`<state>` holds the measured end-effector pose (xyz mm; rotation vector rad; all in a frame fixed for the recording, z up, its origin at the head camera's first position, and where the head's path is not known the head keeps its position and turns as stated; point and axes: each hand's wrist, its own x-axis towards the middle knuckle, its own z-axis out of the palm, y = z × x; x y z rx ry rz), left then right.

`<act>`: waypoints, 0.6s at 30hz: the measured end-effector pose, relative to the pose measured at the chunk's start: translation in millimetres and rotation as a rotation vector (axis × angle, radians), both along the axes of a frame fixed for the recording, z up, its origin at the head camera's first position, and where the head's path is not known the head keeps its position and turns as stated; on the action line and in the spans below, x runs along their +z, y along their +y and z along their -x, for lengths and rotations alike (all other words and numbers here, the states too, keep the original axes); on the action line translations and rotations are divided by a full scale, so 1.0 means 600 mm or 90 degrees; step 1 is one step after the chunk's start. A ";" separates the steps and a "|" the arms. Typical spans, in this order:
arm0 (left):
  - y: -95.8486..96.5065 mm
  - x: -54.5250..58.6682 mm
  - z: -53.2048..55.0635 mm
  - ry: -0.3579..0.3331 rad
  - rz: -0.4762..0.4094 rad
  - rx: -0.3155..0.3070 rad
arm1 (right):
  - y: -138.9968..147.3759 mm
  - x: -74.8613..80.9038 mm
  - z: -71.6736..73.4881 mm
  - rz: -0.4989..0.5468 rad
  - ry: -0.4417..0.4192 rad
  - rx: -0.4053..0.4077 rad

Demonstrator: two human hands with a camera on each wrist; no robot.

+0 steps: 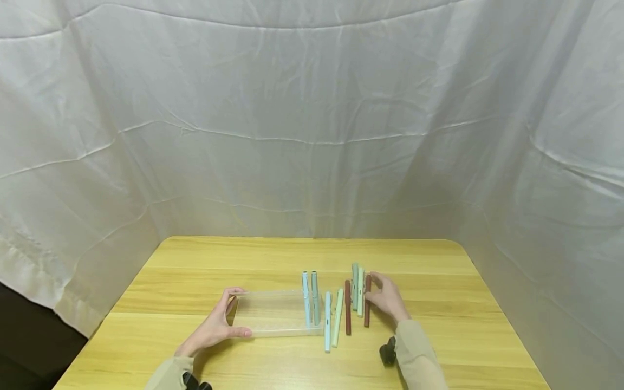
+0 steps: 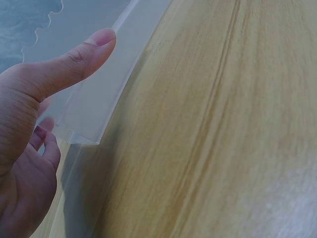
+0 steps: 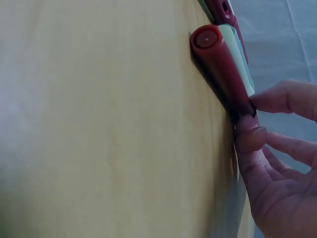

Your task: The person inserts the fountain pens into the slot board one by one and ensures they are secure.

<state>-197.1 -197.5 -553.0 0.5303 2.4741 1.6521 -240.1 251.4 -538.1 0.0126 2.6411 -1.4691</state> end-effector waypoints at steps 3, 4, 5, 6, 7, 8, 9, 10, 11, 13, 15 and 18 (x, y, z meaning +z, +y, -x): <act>0.001 0.000 0.000 0.004 -0.003 -0.001 | 0.002 0.000 0.005 -0.013 0.005 0.007; 0.001 0.000 0.000 0.003 -0.003 0.000 | 0.002 0.000 0.006 -0.019 0.005 0.011; 0.001 0.000 0.000 0.004 -0.004 0.000 | 0.002 0.001 0.007 -0.022 0.004 0.013; 0.001 0.000 0.000 0.004 -0.003 0.000 | 0.003 0.001 0.009 -0.025 0.003 0.016; 0.001 0.000 0.000 0.004 -0.003 0.001 | 0.003 0.002 0.011 -0.024 -0.002 0.017; 0.001 0.000 0.000 0.003 -0.003 0.002 | 0.003 0.002 0.012 -0.024 -0.005 0.022; 0.001 0.000 0.000 0.003 -0.002 0.002 | 0.003 0.002 0.014 -0.023 -0.012 0.023; 0.001 0.000 0.000 0.002 -0.001 0.002 | 0.004 0.002 0.015 -0.020 -0.017 0.026; 0.001 0.001 0.000 0.001 -0.001 0.002 | 0.005 0.002 0.017 -0.016 -0.024 0.025; 0.001 0.001 0.000 0.000 0.000 0.003 | 0.005 0.003 0.020 -0.014 -0.026 0.033; 0.000 0.002 0.000 -0.003 0.002 0.003 | 0.006 0.003 0.023 -0.019 -0.029 0.037; 0.001 0.003 -0.001 -0.006 0.003 0.003 | 0.006 0.004 0.025 -0.022 -0.029 0.043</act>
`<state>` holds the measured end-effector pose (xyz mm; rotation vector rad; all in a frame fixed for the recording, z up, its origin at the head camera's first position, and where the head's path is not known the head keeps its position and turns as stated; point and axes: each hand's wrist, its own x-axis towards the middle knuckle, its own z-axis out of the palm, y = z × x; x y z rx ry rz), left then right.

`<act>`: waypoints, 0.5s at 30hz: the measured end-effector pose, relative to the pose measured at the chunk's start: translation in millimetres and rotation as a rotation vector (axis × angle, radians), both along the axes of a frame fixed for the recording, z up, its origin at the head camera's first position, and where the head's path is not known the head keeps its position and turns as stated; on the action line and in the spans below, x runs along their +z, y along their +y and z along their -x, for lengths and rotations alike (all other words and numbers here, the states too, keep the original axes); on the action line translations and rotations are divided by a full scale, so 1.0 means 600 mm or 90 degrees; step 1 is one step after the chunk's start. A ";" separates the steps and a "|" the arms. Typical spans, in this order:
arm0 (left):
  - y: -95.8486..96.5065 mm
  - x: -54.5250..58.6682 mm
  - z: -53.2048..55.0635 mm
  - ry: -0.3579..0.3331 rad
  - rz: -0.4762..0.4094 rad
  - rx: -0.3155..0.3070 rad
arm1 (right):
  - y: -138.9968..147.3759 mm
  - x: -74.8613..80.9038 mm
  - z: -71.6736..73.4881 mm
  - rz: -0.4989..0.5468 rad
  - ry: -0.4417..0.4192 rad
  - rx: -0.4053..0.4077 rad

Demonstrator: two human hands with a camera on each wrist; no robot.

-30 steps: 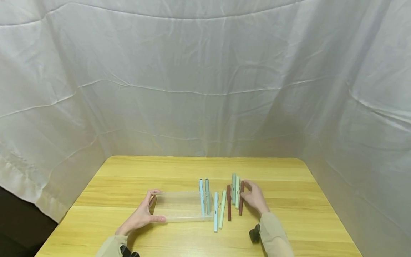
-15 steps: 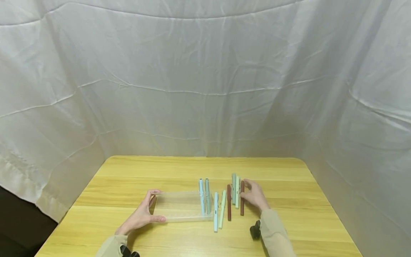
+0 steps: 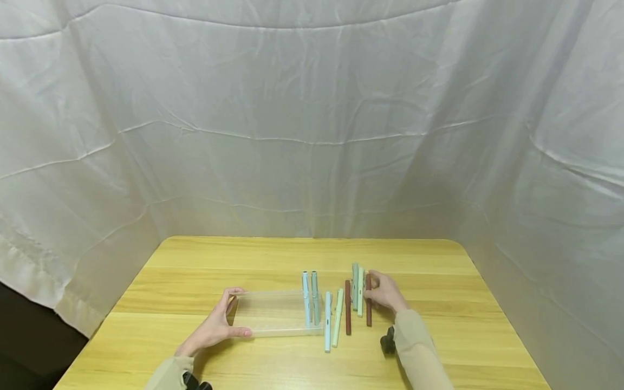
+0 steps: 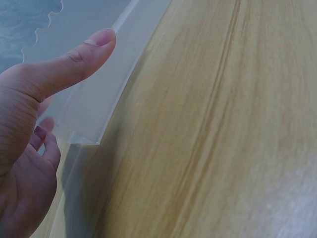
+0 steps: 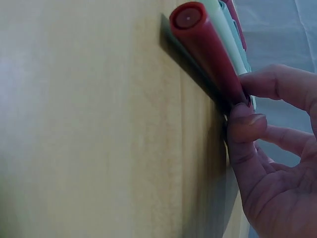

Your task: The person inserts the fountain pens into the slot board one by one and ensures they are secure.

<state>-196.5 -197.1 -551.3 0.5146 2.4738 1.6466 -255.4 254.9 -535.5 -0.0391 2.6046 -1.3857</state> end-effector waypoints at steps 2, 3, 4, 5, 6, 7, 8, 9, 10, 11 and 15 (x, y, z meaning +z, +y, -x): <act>0.000 0.000 0.000 0.000 -0.001 0.000 | 0.000 0.000 0.002 -0.001 -0.001 0.003; 0.000 0.000 0.000 0.002 -0.001 -0.001 | 0.000 0.000 0.002 -0.002 0.003 0.007; 0.000 0.000 0.000 0.004 -0.001 -0.002 | 0.000 -0.001 0.003 -0.001 0.003 0.006; 0.000 -0.001 0.000 0.006 -0.001 -0.002 | 0.000 -0.002 0.003 -0.005 0.010 0.011; 0.000 -0.001 0.000 0.007 -0.001 -0.003 | 0.000 -0.003 0.003 -0.003 0.011 0.010; 0.000 -0.002 0.001 0.008 -0.001 -0.003 | 0.001 -0.004 0.004 -0.002 0.014 0.010; 0.000 -0.002 0.001 0.009 0.000 -0.003 | 0.001 -0.005 0.004 -0.002 0.016 0.008; 0.000 -0.003 0.001 0.011 0.000 -0.003 | 0.001 -0.005 0.004 -0.001 0.020 0.009; 0.000 -0.003 0.001 0.011 0.000 -0.002 | 0.002 -0.006 0.005 0.001 0.021 0.007; 0.000 -0.003 0.002 0.012 0.000 -0.001 | 0.002 -0.006 0.005 0.002 0.025 0.009; 0.001 -0.004 0.002 0.023 0.001 -0.004 | 0.002 -0.004 0.004 0.008 0.024 0.003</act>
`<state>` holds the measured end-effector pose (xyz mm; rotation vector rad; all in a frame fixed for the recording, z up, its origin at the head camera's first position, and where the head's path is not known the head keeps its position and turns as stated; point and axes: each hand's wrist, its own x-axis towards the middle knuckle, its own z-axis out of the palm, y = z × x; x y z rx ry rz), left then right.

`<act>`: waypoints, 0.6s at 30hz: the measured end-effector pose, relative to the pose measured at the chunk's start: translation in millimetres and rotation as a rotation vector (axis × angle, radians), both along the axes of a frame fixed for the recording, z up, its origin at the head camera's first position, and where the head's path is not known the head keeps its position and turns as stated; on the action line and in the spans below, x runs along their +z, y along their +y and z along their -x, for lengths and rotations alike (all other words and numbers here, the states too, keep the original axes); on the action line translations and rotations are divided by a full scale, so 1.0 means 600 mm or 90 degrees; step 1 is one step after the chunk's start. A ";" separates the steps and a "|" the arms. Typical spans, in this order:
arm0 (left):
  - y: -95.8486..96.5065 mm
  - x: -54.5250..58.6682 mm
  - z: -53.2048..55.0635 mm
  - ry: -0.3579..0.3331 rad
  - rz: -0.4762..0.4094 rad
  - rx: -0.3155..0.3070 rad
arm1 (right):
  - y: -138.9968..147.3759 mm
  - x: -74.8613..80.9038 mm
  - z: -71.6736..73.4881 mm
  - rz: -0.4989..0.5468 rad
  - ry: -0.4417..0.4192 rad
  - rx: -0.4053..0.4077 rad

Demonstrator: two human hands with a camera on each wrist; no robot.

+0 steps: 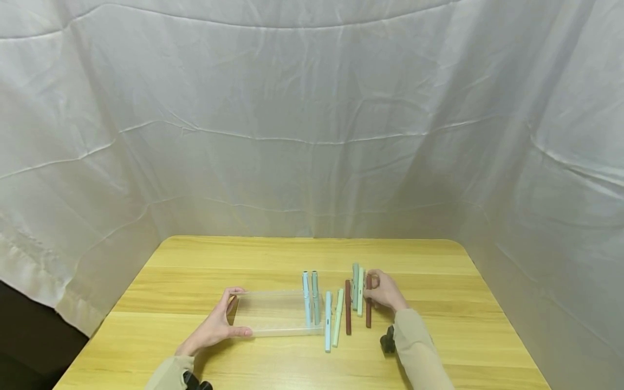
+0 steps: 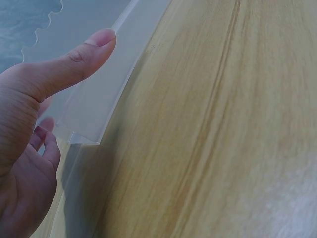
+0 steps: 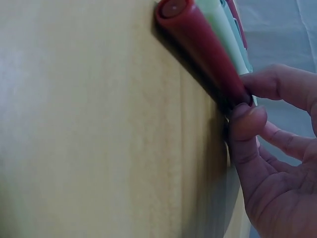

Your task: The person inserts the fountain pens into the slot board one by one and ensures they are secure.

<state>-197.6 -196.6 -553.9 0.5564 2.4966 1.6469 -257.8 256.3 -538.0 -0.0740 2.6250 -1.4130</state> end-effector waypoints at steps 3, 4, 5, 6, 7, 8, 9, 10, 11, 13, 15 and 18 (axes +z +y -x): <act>0.000 -0.001 0.000 0.008 0.002 -0.005 | 0.000 0.001 -0.001 0.006 -0.005 -0.007; 0.000 -0.001 0.000 0.009 0.002 -0.006 | 0.000 0.002 -0.001 0.007 -0.007 -0.010; 0.000 -0.001 0.000 0.010 0.002 -0.007 | 0.000 0.002 -0.002 0.008 -0.004 -0.010; 0.001 0.000 0.000 0.011 0.001 -0.007 | 0.000 0.003 -0.002 0.007 -0.002 -0.009; 0.001 0.000 0.000 0.011 0.002 -0.007 | 0.001 0.002 -0.002 0.006 0.001 -0.010; 0.001 0.000 0.000 0.010 0.001 -0.006 | 0.001 0.002 -0.003 0.006 0.004 -0.012; 0.000 0.000 0.000 0.009 0.000 -0.006 | 0.001 0.003 -0.004 0.009 0.006 -0.015; 0.000 0.000 0.000 0.009 0.000 -0.006 | 0.001 0.003 -0.006 0.011 0.009 -0.015; 0.000 0.000 0.000 0.008 -0.001 -0.006 | 0.001 0.003 -0.007 0.015 0.011 -0.016; 0.000 -0.001 0.000 0.007 -0.002 -0.005 | 0.002 0.004 -0.010 0.023 0.013 -0.021; -0.001 -0.001 0.000 0.006 -0.003 -0.005 | 0.002 0.004 -0.013 0.034 0.013 -0.027; 0.000 0.000 0.000 0.000 -0.004 -0.004 | 0.002 0.003 -0.018 0.046 0.014 -0.037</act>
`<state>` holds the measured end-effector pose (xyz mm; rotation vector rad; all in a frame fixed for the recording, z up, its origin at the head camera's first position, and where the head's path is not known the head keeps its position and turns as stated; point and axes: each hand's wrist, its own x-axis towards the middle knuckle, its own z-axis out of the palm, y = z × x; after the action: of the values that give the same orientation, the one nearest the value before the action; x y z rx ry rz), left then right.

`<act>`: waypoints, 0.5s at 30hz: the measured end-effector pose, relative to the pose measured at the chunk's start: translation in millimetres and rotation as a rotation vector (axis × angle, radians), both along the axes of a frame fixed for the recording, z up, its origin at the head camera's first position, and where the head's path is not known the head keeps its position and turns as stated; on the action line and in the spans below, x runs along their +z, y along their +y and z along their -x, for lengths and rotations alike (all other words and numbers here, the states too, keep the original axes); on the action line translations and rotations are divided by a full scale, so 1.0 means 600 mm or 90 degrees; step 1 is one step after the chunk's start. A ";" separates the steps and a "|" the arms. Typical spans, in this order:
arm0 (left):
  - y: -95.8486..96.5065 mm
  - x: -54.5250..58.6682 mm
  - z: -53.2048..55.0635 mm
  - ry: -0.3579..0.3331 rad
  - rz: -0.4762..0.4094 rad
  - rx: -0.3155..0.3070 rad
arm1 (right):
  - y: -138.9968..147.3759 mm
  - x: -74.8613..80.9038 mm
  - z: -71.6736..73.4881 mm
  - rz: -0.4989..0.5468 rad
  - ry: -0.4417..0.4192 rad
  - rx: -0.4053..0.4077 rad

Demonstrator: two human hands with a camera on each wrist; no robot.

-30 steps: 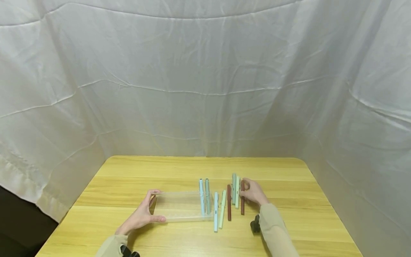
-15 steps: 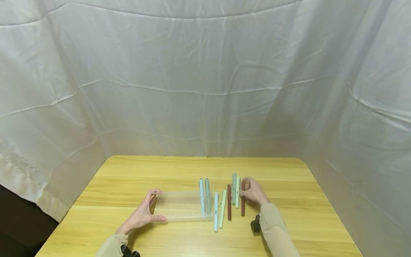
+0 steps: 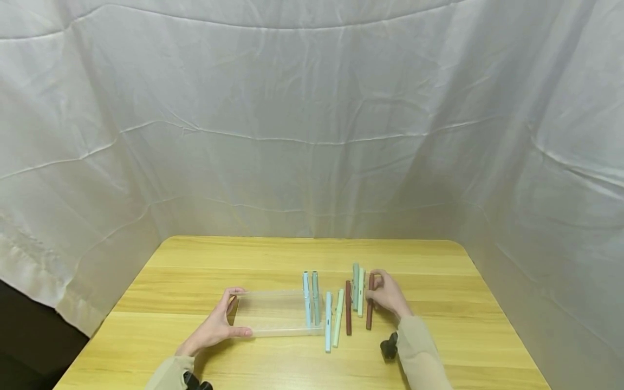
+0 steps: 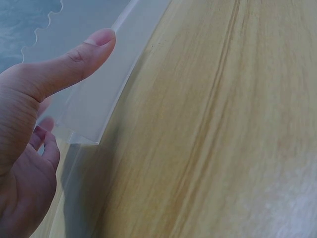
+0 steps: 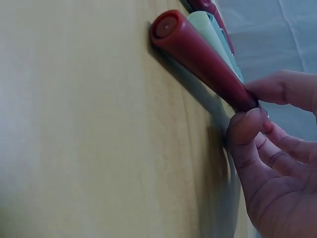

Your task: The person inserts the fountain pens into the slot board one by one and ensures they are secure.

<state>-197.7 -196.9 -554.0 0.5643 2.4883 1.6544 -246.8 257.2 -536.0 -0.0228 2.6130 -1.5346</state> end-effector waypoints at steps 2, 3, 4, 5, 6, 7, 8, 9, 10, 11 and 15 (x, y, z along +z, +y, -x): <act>0.001 0.001 0.000 -0.003 0.001 0.000 | 0.000 0.000 -0.004 0.009 0.002 -0.005; 0.001 0.001 0.000 -0.006 0.000 0.002 | 0.000 0.001 -0.006 0.015 0.004 -0.007; 0.001 0.001 0.000 -0.006 0.001 0.002 | -0.001 0.001 -0.008 0.017 0.007 -0.007; 0.001 0.002 0.000 -0.008 0.001 0.003 | -0.001 0.001 -0.011 0.020 0.010 -0.012; 0.001 0.001 0.000 -0.007 0.002 0.003 | -0.001 0.001 -0.012 0.023 0.012 -0.014; 0.000 0.001 0.000 -0.006 0.002 0.002 | -0.002 0.001 -0.014 0.025 0.016 -0.018; 0.000 0.001 0.000 -0.006 0.001 0.002 | -0.002 0.001 -0.015 0.025 0.019 -0.019; 0.000 0.000 0.000 -0.005 0.001 0.002 | -0.002 0.001 -0.016 0.025 0.023 -0.023; 0.000 0.000 0.000 -0.005 0.000 0.002 | -0.003 0.000 -0.016 0.024 0.025 -0.028; 0.000 0.000 0.000 -0.005 -0.002 0.002 | -0.004 0.000 -0.017 0.023 0.029 -0.033; -0.001 0.000 -0.001 -0.002 -0.006 0.000 | -0.006 -0.003 -0.021 0.023 0.046 -0.035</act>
<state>-197.4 -197.4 -553.9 0.5624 2.4785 1.6667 -234.5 253.9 -537.7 -0.0103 2.6615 -1.6283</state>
